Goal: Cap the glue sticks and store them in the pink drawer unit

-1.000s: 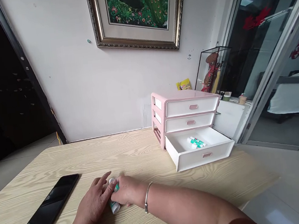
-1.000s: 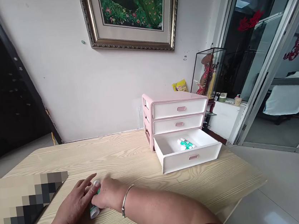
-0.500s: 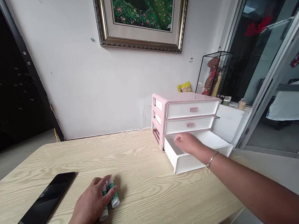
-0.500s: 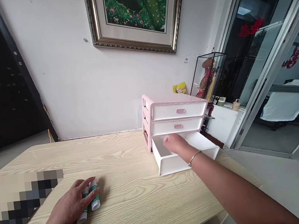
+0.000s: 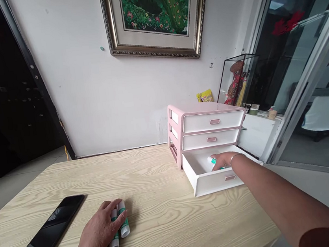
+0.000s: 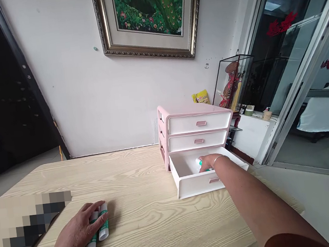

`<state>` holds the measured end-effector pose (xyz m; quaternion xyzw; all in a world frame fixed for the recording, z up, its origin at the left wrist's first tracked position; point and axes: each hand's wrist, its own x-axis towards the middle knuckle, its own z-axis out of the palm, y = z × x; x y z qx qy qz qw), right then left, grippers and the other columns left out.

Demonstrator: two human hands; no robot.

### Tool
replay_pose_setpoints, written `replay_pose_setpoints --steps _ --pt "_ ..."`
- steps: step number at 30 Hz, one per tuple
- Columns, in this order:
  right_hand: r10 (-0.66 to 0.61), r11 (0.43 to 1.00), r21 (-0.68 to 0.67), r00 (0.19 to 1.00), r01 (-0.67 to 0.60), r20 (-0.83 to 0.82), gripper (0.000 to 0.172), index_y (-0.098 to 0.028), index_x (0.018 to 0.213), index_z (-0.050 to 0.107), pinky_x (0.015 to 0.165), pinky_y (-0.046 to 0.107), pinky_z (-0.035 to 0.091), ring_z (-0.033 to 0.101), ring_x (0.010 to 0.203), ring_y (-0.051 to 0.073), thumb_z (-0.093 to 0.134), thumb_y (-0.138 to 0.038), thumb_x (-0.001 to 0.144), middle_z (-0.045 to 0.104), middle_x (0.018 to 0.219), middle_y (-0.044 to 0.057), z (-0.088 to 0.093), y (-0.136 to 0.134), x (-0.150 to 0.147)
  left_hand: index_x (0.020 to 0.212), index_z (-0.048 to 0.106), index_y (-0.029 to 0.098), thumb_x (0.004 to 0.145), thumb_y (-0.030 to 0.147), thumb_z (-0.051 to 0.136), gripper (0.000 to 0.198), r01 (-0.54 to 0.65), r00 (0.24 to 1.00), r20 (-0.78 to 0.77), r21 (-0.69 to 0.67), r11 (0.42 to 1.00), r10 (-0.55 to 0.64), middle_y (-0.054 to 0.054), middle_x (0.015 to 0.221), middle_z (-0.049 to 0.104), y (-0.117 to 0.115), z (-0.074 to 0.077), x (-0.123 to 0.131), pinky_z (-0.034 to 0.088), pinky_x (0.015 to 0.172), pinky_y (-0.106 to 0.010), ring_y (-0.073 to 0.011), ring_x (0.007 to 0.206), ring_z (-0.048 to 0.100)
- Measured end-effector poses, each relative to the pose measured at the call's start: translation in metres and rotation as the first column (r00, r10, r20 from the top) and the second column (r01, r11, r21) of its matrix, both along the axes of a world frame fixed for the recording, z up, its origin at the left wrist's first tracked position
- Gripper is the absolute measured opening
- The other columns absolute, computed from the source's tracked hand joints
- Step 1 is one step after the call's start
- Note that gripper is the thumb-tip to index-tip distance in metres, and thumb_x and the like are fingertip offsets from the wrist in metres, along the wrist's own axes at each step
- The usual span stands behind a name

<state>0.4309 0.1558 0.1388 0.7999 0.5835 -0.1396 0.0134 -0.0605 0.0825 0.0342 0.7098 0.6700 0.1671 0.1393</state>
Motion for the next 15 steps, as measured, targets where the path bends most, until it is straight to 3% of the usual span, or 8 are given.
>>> replay_pose_setpoints --steps 3,5,9,15 --pt "0.076 0.984 -0.161 0.996 -0.082 -0.039 0.078 -0.027 0.133 0.057 0.079 0.032 0.054 0.065 0.099 0.024 0.088 -0.022 0.062 0.066 0.115 0.006 0.002 0.009 -0.001 0.125 0.062 0.032 0.089 0.056 0.044 0.047 -0.003 1.0 -0.013 -0.01 1.0 0.003 -0.003 0.126 0.061 0.0 0.003 0.001 0.047 0.076 -0.028 -0.0215 0.101 0.067" --pt "0.132 0.965 -0.22 0.99 -0.14 -0.05 0.09 -0.033 0.134 0.056 0.075 0.031 0.053 0.066 0.097 0.025 0.09 -0.021 0.052 0.066 0.113 0.004 0.001 0.012 -0.007 0.124 0.061 0.032 0.089 0.056 0.043 0.047 -0.004 1.0 -0.016 -0.016 1.0 0.004 -0.003 0.126 0.061 0.001 0.002 0.0 0.047 0.077 -0.028 -0.0213 0.101 0.066" --pt "0.211 0.932 -0.299 0.977 -0.205 -0.014 0.081 -0.035 0.128 0.06 0.07 0.038 0.052 0.067 0.086 0.028 0.086 -0.026 0.051 0.067 0.106 0.004 -0.006 0.013 -0.022 0.124 0.061 0.033 0.089 0.059 0.043 0.047 -0.003 1.0 -0.006 -0.007 1.0 0.003 -0.002 0.127 0.06 0.004 -0.006 -0.003 0.046 0.078 -0.029 -0.0217 0.101 0.066" --pt "0.326 0.913 -0.291 0.94 -0.286 0.098 0.047 -0.029 0.107 0.071 0.07 0.041 0.052 0.068 0.08 0.028 0.081 -0.028 0.061 0.07 0.093 0.004 -0.017 0.022 -0.036 0.122 0.061 0.032 0.089 0.059 0.043 0.047 0.01 1.0 0.012 0.004 1.0 -0.01 -0.004 0.126 0.06 0.007 -0.012 -0.005 0.046 0.081 -0.031 -0.0223 0.098 0.066"
